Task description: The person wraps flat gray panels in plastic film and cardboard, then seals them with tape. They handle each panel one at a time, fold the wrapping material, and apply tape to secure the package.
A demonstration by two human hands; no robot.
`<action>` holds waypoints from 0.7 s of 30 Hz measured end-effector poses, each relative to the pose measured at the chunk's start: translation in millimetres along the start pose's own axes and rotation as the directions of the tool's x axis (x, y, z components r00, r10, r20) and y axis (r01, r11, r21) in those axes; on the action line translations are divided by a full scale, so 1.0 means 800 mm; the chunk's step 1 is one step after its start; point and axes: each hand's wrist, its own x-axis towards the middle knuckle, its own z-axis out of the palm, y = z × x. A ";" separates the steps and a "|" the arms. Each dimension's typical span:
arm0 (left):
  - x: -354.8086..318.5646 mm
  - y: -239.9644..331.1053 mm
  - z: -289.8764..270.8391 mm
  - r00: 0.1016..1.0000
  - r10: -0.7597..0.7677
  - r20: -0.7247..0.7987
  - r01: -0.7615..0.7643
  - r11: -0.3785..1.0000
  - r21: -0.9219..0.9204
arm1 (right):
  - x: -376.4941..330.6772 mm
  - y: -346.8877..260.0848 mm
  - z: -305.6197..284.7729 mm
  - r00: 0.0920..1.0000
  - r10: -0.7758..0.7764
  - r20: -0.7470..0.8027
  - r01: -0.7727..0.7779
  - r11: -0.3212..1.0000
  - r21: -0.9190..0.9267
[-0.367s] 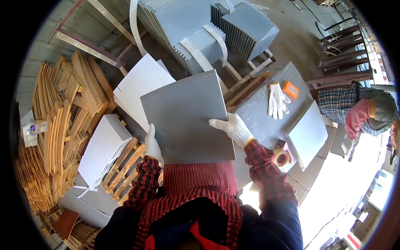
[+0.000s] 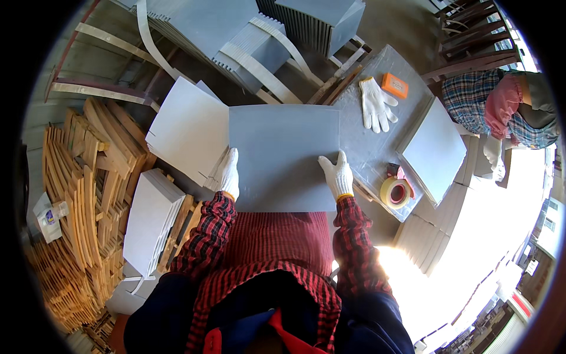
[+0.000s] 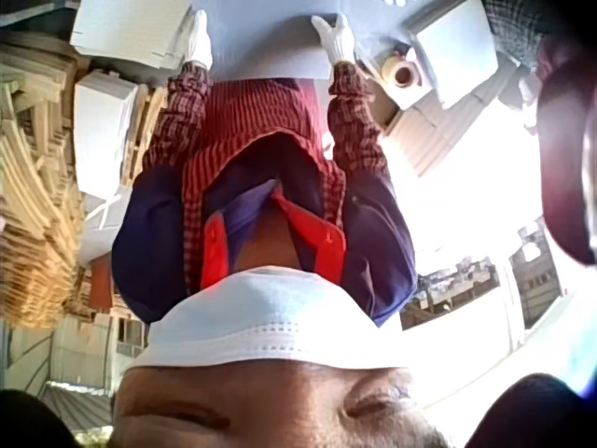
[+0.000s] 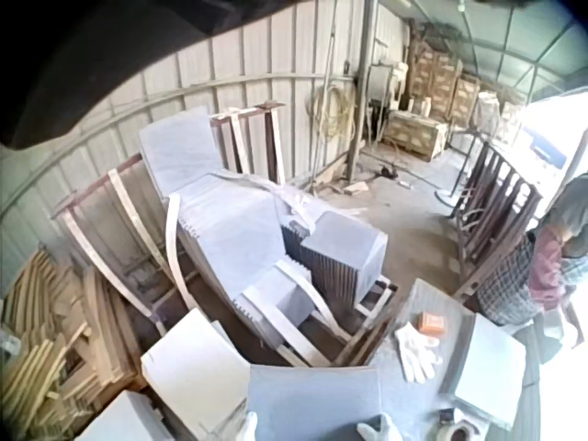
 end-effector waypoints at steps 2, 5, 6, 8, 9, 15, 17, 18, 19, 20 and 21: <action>0.016 -0.011 0.034 0.996 -0.069 -0.052 0.073 0.995 0.064 | 0.030 0.029 -0.015 0.999 0.024 0.027 -0.020 0.989 -0.144; 0.053 -0.029 0.057 0.999 -0.054 -0.001 0.054 0.990 0.133 | 0.054 0.043 -0.049 0.995 0.023 0.092 0.005 0.958 -0.288; 0.054 -0.031 0.074 0.999 -0.046 -0.008 0.047 0.992 0.120 | 0.061 0.046 -0.060 0.991 0.030 0.130 0.014 0.946 -0.325; 0.056 -0.032 0.100 0.999 -0.040 -0.015 0.041 0.994 0.105 | 0.065 0.039 -0.085 0.979 0.043 0.202 0.070 0.852 -0.519; 0.059 -0.032 0.105 0.999 -0.046 -0.013 0.047 0.993 0.106 | 0.064 0.030 -0.099 0.970 0.054 0.237 0.104 0.789 -0.605; 0.034 0.001 0.133 0.999 0.029 -0.042 -0.020 0.982 0.190 | 0.155 -0.036 -0.153 0.930 -0.363 -0.052 0.310 0.855 -0.415; 0.039 0.000 0.122 0.995 0.090 -0.051 -0.069 0.944 0.324 | 0.217 -0.041 -0.135 0.860 -0.465 -0.210 0.311 0.804 -0.507; 0.033 0.014 0.124 0.998 0.032 -0.055 -0.012 0.943 0.334 | 0.235 -0.044 -0.122 0.878 -0.446 -0.171 0.266 0.754 -0.601; 0.008 0.044 0.142 0.993 0.102 -0.067 -0.053 0.858 0.511 | 0.250 -0.033 -0.112 0.863 -0.462 -0.206 0.250 0.744 -0.619; 0.001 0.054 0.145 0.993 0.089 -0.076 -0.032 0.831 0.555 | 0.265 -0.024 -0.102 0.843 -0.482 -0.239 0.240 0.734 -0.635; -0.002 0.058 0.145 0.994 0.073 -0.083 -0.009 0.804 0.594 | 0.278 -0.018 -0.104 0.823 -0.493 -0.282 0.333 0.821 -0.464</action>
